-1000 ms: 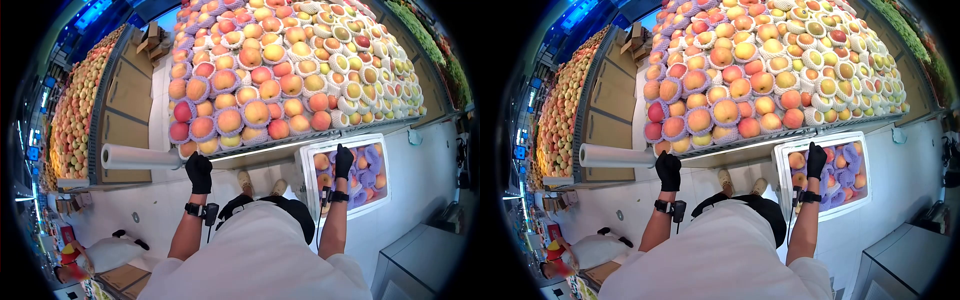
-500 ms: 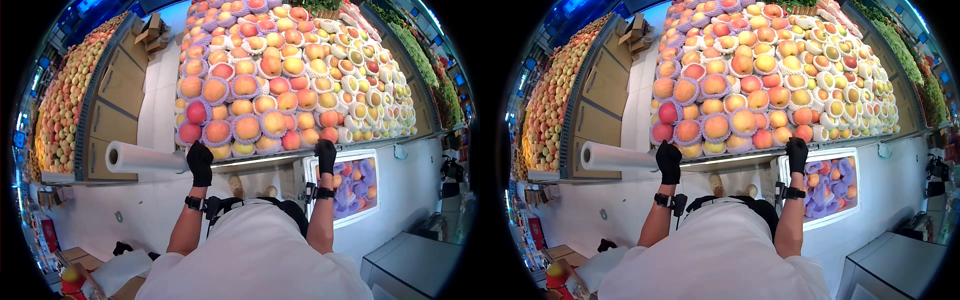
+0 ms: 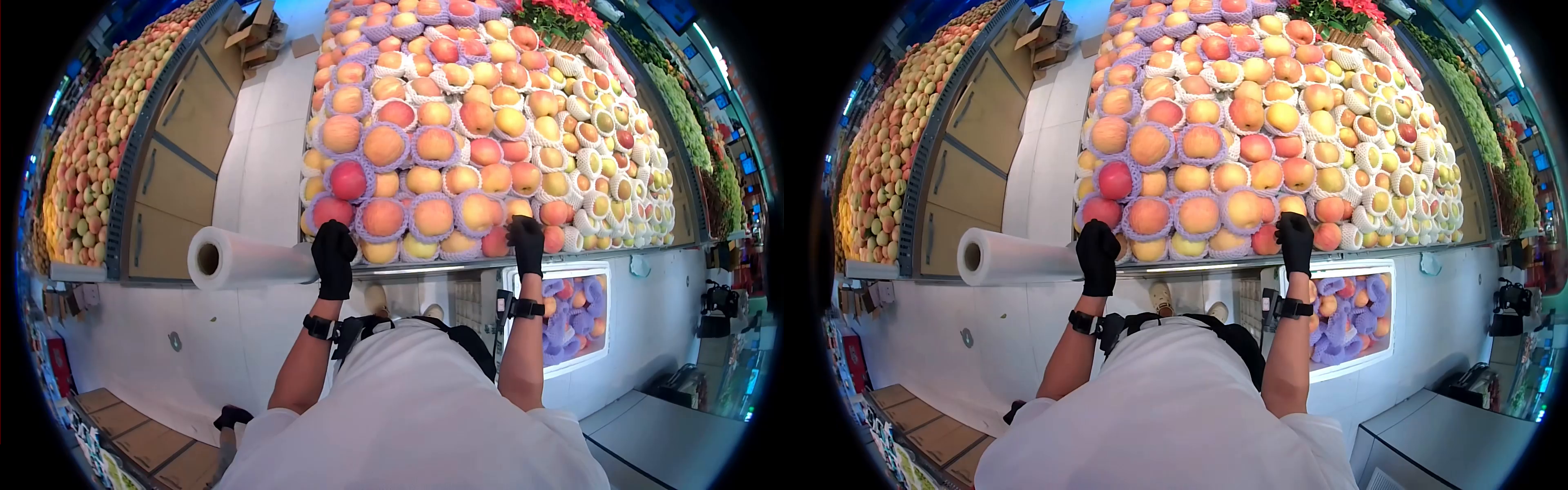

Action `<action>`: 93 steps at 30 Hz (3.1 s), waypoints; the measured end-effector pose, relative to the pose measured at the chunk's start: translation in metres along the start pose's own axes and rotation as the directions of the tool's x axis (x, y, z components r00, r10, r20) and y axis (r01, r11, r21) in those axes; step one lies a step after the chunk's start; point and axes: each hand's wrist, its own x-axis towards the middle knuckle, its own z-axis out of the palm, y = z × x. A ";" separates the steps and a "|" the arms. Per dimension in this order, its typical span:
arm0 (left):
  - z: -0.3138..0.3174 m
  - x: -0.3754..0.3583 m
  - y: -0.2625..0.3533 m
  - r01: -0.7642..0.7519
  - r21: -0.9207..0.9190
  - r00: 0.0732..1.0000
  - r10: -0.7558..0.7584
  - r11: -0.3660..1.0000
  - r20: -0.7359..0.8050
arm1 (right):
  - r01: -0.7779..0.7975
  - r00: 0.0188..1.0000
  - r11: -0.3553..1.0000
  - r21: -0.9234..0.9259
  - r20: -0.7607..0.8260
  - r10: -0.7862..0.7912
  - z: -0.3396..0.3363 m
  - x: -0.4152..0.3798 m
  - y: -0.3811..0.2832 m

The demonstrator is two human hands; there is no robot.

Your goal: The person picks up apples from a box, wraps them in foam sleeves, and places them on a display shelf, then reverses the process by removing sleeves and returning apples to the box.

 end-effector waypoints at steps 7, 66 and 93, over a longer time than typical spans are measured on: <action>-0.013 0.013 -0.009 -0.025 0.106 1.000 0.023 0.994 0.019 | 0.289 0.957 0.949 -0.126 0.043 -0.286 0.031 0.010 -0.004; 0.033 0.042 0.033 0.274 -0.036 0.922 -0.252 0.961 0.295 | 0.830 0.552 0.436 -0.347 0.618 -0.560 0.199 -0.066 -0.170; 0.030 0.051 0.008 -0.244 0.294 0.873 0.078 0.924 0.481 | 0.702 0.686 0.660 -0.268 0.504 -0.525 0.178 -0.086 -0.151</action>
